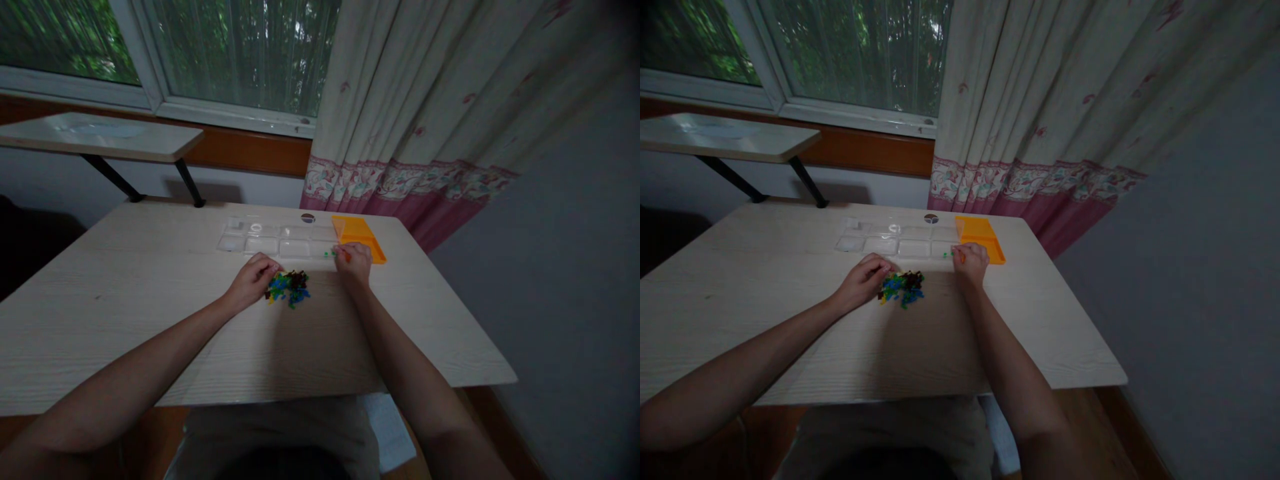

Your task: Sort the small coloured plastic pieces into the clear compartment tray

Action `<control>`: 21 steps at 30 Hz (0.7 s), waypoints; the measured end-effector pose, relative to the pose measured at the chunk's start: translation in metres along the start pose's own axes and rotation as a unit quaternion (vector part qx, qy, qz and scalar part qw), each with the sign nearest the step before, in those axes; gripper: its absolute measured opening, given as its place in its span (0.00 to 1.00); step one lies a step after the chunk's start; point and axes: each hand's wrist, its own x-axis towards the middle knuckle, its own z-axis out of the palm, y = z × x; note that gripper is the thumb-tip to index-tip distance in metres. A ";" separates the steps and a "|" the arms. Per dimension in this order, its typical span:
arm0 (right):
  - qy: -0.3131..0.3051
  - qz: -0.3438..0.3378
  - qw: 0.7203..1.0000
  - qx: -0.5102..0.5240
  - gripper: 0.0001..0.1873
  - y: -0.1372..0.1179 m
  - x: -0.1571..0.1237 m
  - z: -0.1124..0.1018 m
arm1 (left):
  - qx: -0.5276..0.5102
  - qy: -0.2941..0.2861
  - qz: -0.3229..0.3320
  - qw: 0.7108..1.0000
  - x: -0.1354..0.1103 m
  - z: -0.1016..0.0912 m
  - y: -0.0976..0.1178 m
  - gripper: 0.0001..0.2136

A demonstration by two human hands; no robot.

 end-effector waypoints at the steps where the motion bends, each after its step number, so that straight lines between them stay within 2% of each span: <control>1: 0.000 0.000 1.000 0.001 0.17 0.000 0.000 0.000 | 0.000 0.001 0.000 1.000 0.000 0.000 0.000 0.15; 10: 0.016 -0.069 0.996 0.055 0.15 -0.007 0.001 -0.003 | -0.011 -0.018 -0.014 1.000 -0.001 0.001 -0.002 0.09; 15: 0.007 -0.103 0.991 0.088 0.14 -0.020 -0.004 -0.007 | 0.007 -0.053 0.035 0.998 -0.001 -0.002 -0.003 0.08; 21: -0.010 -0.109 0.988 0.113 0.15 -0.025 -0.006 -0.007 | 0.093 -0.142 0.127 0.977 -0.003 -0.009 0.004 0.08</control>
